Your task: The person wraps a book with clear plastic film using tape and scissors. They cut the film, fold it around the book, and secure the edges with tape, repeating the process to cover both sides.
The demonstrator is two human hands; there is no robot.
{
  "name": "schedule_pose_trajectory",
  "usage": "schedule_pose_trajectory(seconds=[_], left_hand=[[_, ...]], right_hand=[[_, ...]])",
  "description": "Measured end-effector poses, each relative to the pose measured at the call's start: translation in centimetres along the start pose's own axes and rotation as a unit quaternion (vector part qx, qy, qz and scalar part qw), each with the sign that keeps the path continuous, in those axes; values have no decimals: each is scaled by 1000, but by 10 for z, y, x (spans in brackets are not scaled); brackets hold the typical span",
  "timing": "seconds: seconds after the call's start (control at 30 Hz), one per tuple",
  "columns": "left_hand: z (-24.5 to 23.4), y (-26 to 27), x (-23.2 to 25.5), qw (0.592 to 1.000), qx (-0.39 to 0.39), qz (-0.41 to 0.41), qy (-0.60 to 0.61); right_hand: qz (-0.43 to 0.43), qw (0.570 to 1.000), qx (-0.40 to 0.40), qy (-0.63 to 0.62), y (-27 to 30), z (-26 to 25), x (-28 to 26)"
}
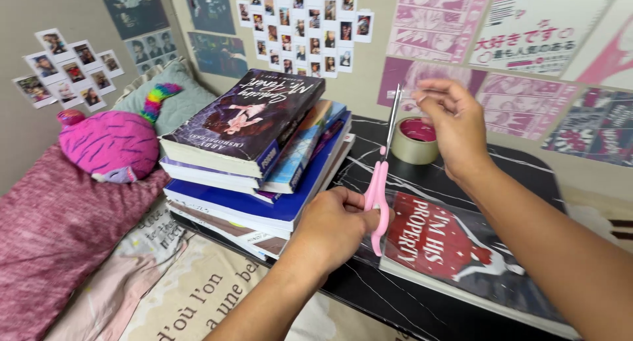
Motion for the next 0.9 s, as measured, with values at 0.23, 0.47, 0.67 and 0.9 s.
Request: schedule_pose_trajectory(seconds=[0.23, 0.47, 0.67, 0.9], left_hand=[[20, 11, 20, 998, -44, 54, 2], [54, 37, 22, 988, -119, 101, 1], [83, 56, 18, 987, -148, 62, -22], [105, 65, 18, 979, -192, 70, 7]], right_hand=[[85, 976, 161, -123, 39, -35, -65], [47, 976, 171, -128, 79, -60, -99], [9, 974, 173, -146, 107, -80, -118], [-28, 972, 174, -154, 125, -96, -131]])
Point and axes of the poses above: each hand's wrist, its own y-axis away from the middle knuckle, its own z-axis out of the palm, x = y × z, the point moved 3 cm from there along -y, towards the middle knuckle, and after that the axes turned 7 degrees about -x, right-handed, at the moved point
